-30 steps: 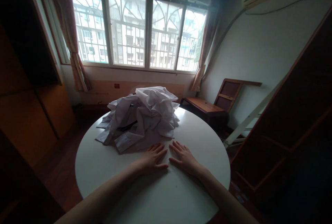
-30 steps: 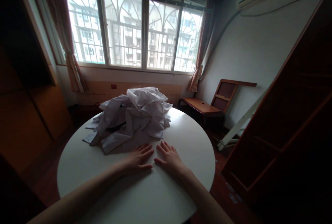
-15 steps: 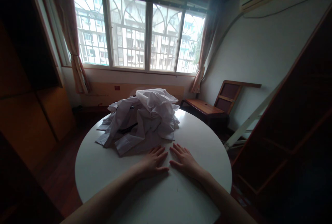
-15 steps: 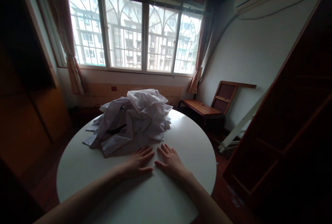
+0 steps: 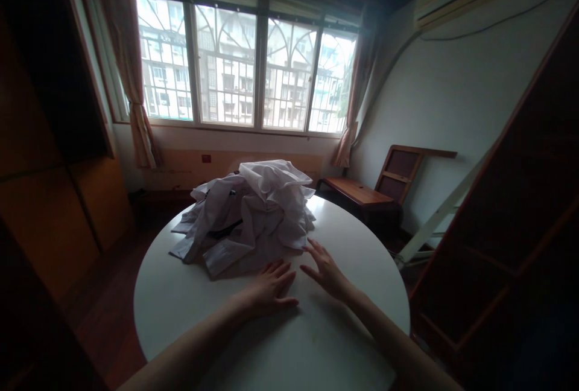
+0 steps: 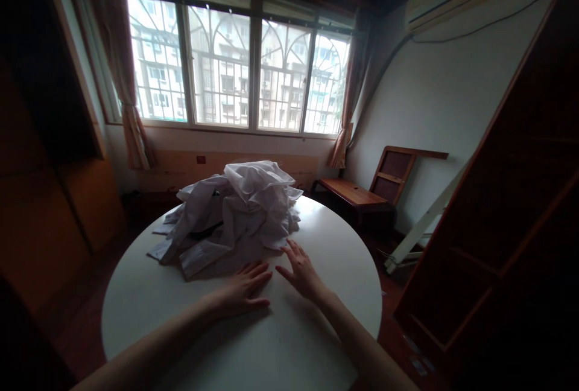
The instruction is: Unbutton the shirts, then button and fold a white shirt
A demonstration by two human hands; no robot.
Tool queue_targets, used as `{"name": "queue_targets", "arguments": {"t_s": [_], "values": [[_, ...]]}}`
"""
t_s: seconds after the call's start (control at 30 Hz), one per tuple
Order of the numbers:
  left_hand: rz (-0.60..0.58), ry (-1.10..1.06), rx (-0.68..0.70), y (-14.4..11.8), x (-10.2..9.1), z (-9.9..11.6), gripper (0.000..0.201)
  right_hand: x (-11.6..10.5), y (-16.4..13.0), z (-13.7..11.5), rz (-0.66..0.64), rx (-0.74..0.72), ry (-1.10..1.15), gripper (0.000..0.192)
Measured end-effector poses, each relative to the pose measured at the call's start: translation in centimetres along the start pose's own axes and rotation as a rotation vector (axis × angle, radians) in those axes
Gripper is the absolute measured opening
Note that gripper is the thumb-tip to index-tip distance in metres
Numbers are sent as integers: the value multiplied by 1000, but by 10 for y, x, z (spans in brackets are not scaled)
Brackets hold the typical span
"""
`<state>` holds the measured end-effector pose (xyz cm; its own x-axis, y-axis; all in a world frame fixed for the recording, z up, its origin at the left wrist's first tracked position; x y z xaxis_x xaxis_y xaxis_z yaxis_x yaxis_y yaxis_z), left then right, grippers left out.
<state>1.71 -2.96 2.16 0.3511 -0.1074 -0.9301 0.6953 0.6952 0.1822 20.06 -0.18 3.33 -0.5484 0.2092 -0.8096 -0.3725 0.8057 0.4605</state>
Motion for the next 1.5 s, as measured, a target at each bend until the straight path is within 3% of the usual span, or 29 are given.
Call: {"name": "queue_targets", "arguments": {"t_s": [0.2, 0.3, 0.47, 0.73, 0.87, 1.0, 1.1, 1.3, 1.5], "values": [[231, -106, 39, 4, -10, -2, 14, -6, 69, -28, 182, -128, 139, 41], [332, -156, -7, 3, -21, -10, 18, -5, 109, -46, 224, -131, 249, 36], [505, -160, -75, -3, -37, -26, 16, 11, 160, -65, 178, -63, 435, 33], [654, -125, -142, -10, -48, -41, 23, 48, 197, -66, 99, 78, 464, 54], [655, -123, -133, -11, -50, -39, 21, 50, 195, -59, 140, 137, 847, 47], [643, -139, -145, -11, -47, -36, 19, 40, 181, -39, 267, 361, 1377, 24], [605, -130, -131, -11, -44, -31, 19, 31, 165, -22, 320, 514, 1583, 17], [644, -127, -109, -13, -51, -27, 19, 17, 122, 14, 295, 611, 1553, 30], [594, -110, -99, -10, -43, -28, 20, -5, 77, 68, 662, 834, 1008, 21]]}}
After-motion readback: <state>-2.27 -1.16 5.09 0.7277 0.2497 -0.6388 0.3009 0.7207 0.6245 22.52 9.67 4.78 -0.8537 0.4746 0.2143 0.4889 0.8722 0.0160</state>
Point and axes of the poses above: each hand's wrist, its own y-axis towards the middle knuckle, its own x-axis out of the palm, z = x × y, the point moved 3 cm from there along y, towards the middle knuckle, and after that the axes turned 3 degrees about y, right-handed, at the moved point
